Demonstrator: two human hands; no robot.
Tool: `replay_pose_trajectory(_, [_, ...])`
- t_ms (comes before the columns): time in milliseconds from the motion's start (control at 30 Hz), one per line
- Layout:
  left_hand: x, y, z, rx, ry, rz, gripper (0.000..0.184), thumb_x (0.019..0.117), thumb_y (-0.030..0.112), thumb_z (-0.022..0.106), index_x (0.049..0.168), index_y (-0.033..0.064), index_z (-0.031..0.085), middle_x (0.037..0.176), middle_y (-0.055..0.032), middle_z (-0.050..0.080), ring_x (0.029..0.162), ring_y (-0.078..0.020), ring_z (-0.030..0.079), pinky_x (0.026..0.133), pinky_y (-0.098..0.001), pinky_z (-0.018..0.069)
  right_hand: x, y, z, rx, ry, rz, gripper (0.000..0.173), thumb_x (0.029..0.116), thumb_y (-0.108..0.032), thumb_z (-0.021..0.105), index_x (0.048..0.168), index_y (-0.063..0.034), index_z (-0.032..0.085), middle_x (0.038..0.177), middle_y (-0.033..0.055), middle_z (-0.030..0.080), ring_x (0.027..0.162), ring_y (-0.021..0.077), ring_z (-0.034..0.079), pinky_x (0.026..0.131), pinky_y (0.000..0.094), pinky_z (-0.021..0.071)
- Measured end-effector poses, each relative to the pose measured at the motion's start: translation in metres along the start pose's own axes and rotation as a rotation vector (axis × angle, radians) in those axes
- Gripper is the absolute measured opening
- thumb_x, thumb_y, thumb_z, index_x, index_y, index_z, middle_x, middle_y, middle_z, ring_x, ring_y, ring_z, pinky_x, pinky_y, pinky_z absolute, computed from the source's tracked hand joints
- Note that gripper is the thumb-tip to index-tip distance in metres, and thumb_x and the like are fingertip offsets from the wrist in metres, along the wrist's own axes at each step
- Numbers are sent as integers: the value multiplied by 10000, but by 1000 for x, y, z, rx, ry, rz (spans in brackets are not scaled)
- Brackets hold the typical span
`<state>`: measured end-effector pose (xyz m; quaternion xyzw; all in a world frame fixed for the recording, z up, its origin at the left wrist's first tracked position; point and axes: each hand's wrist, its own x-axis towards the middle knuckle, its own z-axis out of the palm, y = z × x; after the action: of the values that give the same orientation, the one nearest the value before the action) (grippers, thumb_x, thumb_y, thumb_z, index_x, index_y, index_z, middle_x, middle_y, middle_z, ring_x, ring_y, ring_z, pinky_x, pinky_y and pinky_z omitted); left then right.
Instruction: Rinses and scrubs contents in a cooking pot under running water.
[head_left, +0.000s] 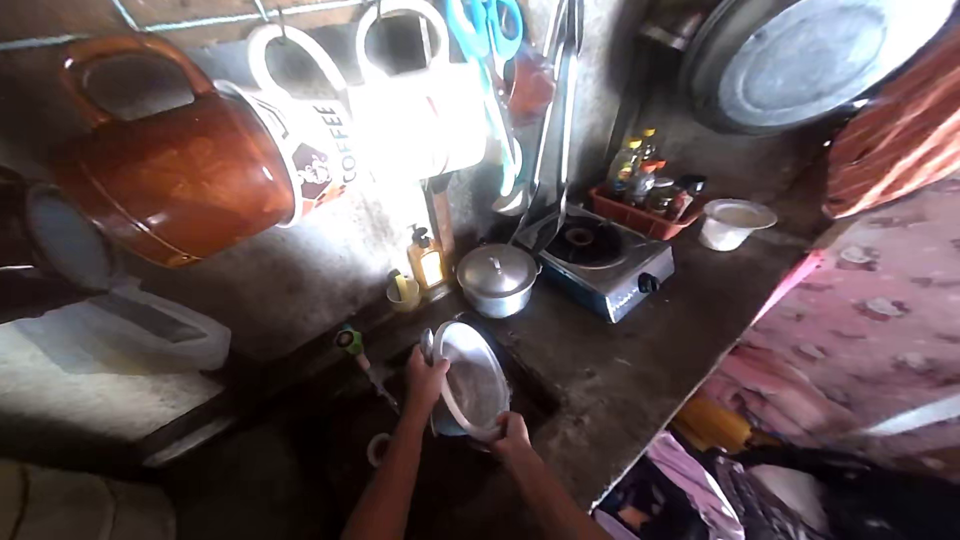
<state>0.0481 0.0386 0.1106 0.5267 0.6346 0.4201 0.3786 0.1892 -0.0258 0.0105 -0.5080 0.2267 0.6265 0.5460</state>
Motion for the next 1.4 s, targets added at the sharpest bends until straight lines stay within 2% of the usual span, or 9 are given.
replay_pose_trajectory(133, [-8,4,18,-53,-68,179,476,861,74,692,1298,-83,589,1125,-201,689,1024,-229,677,930,-405,555,32,-10,-3,-22,-86,-23,454,1026,-405,457,1330,-77,535,1273,177,609,1139,326,601,890,594,504])
replay_pose_trajectory(300, [-11,24,34,-17,-157,327,406,887,84,630,1271,-48,604,1020,-153,702,906,-174,686,838,-363,571,60,-28,7,-135,-130,-145,454,1097,-372,381,1359,-31,528,1305,189,595,1164,318,588,946,560,498])
replay_pose_trajectory(433, [-15,43,32,131,-307,458,408,933,104,596,1320,-25,600,1043,-169,714,918,-223,696,855,-412,568,62,-51,16,-210,-114,-158,357,1102,-275,425,1315,-9,533,1174,168,624,1015,263,628,869,455,546])
replay_pose_trajectory(733, [-48,79,-9,412,-549,745,318,960,80,564,1237,-47,657,998,-216,727,919,-336,715,837,-499,558,72,-48,19,-620,-140,-261,299,1087,-230,487,1231,16,579,1021,162,631,854,246,607,741,446,532])
replay_pose_trajectory(933, [-52,79,-33,555,-460,1092,152,919,24,621,1038,-33,696,870,-180,719,788,-330,732,707,-476,593,46,-59,40,-1628,-383,-625,414,1041,-210,596,1364,48,585,1372,260,604,1297,358,574,1124,515,430])
replay_pose_trajectory(1067, [-37,82,-51,615,-520,1060,139,968,52,593,1046,-27,676,882,-190,708,815,-355,723,718,-511,577,-4,-83,54,-1462,-665,-748,562,895,-72,778,1388,57,540,1299,195,646,1177,186,642,1041,343,519])
replay_pose_trajectory(1167, [-21,91,-74,555,-565,950,192,995,93,572,1103,-22,681,926,-193,715,873,-342,714,788,-516,562,-2,-107,55,-1403,-819,-858,1206,729,-191,924,1628,-20,140,1533,187,483,1364,172,537,1151,343,448])
replay_pose_trajectory(1233, [-10,100,-91,535,-607,858,250,1006,140,589,1182,-8,685,1012,-192,729,955,-327,711,869,-513,547,-3,-118,52,-1334,-923,-1039,1312,713,-302,917,1637,-6,35,1632,199,346,1446,161,452,1186,328,414])
replay_pose_trajectory(1400, [18,102,-100,400,-773,736,297,997,151,638,1227,-34,665,1076,-177,709,997,-203,671,935,-362,523,-41,-123,55,-1303,-1038,-1504,841,782,-182,774,1508,81,441,1602,307,349,1535,369,304,1262,451,281])
